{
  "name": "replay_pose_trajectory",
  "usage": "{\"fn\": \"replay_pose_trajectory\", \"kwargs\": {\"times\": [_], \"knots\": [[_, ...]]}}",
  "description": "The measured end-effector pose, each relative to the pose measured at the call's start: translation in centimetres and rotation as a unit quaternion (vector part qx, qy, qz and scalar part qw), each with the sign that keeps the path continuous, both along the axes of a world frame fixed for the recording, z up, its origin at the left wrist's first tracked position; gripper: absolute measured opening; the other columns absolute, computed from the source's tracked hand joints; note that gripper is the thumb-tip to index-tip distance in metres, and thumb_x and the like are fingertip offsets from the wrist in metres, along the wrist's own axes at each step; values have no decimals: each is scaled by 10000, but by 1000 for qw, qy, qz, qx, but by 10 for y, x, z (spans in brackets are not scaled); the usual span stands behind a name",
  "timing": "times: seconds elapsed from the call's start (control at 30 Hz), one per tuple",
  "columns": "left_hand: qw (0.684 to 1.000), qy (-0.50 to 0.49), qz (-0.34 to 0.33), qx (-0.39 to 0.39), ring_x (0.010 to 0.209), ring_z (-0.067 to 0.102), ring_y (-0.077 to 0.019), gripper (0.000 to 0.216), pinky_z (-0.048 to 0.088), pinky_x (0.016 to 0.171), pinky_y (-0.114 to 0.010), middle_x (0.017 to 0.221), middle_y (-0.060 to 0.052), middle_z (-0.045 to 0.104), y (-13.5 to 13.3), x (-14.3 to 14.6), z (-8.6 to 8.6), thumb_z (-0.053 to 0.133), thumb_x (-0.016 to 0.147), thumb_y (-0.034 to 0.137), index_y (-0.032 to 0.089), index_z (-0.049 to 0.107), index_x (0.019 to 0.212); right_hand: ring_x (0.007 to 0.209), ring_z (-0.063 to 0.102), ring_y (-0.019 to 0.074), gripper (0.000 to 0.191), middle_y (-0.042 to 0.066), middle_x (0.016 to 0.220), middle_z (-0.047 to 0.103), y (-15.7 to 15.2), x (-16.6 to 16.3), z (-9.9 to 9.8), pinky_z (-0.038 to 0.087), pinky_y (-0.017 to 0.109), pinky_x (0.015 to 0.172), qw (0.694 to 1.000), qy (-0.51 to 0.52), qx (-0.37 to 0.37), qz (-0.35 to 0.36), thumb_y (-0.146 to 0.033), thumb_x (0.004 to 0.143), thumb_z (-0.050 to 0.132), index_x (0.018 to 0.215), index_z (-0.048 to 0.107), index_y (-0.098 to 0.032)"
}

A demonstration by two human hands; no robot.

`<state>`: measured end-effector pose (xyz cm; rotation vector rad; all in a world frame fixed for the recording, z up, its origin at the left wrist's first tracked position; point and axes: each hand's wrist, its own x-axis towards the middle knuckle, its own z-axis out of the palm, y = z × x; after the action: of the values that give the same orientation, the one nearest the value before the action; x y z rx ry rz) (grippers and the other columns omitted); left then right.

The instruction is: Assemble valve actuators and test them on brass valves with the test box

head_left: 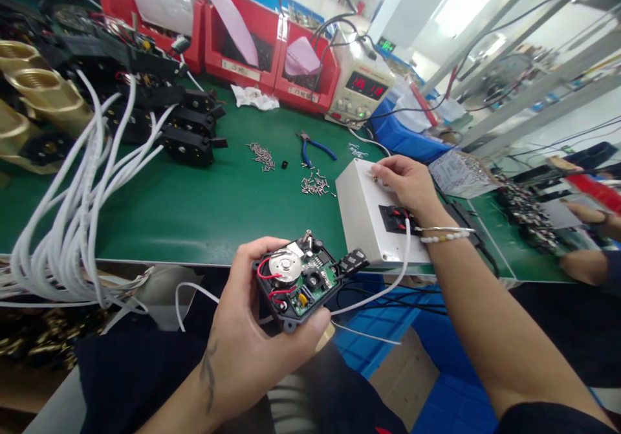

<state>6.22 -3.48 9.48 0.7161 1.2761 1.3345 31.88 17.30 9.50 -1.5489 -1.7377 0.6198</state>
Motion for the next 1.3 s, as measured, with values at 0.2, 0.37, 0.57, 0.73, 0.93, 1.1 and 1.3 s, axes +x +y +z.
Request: {"fn": "replay_pose_trajectory", "kwargs": {"times": [0.2,0.37,0.57,0.73,0.93,1.1,1.3], "knots": [[949,226,25,219,1043,701,-259,615,556,963,-363,1193,-47,699,-5,-1,-35,871,653,243,256,647,1225,587,502,105,125,9,701,633,0,-2,1,398,226,591,1000,5,-6,-7,-238,764,763,762,677,-146],[999,1,-9,43,863,740,-214,529,605,745,-291,1041,-41,750,-1,-3,-26,869,724,414,229,664,1174,580,503,99,84,5,702,640,-1,-5,2,400,226,593,1000,6,-15,-23,-167,798,756,761,683,-149],[957,-255,-31,-131,825,775,-249,557,624,656,-266,877,-92,779,12,-4,-24,794,755,643,143,722,990,604,529,112,69,8,726,664,-3,-6,4,405,237,612,998,-23,-25,-45,-141,835,768,805,708,-157],[952,-275,3,-134,781,784,-227,454,653,707,-265,823,-64,780,13,-1,-31,799,792,561,146,738,966,578,502,110,70,2,689,647,-1,-6,5,380,239,587,998,-25,-24,-48,-108,836,761,803,714,-147],[951,-276,18,-141,748,777,-224,468,673,723,-302,797,-69,776,13,-2,-30,817,769,566,135,749,938,569,502,103,72,-3,684,646,-1,-7,5,386,231,580,999,-18,-19,-36,-122,827,753,785,705,-155],[947,-288,21,-141,734,775,-221,468,678,714,-315,785,-65,776,16,-2,-31,838,747,562,145,753,941,551,486,92,80,-4,673,651,-3,-9,6,382,222,570,998,-13,-22,-49,-117,815,738,761,695,-157],[947,-293,25,-130,704,761,-206,451,680,730,-335,755,-51,764,14,-1,-28,842,749,550,141,741,909,574,504,103,61,4,696,661,-2,-6,3,398,224,570,999,-19,-15,-31,-167,816,752,787,699,-166]]}}
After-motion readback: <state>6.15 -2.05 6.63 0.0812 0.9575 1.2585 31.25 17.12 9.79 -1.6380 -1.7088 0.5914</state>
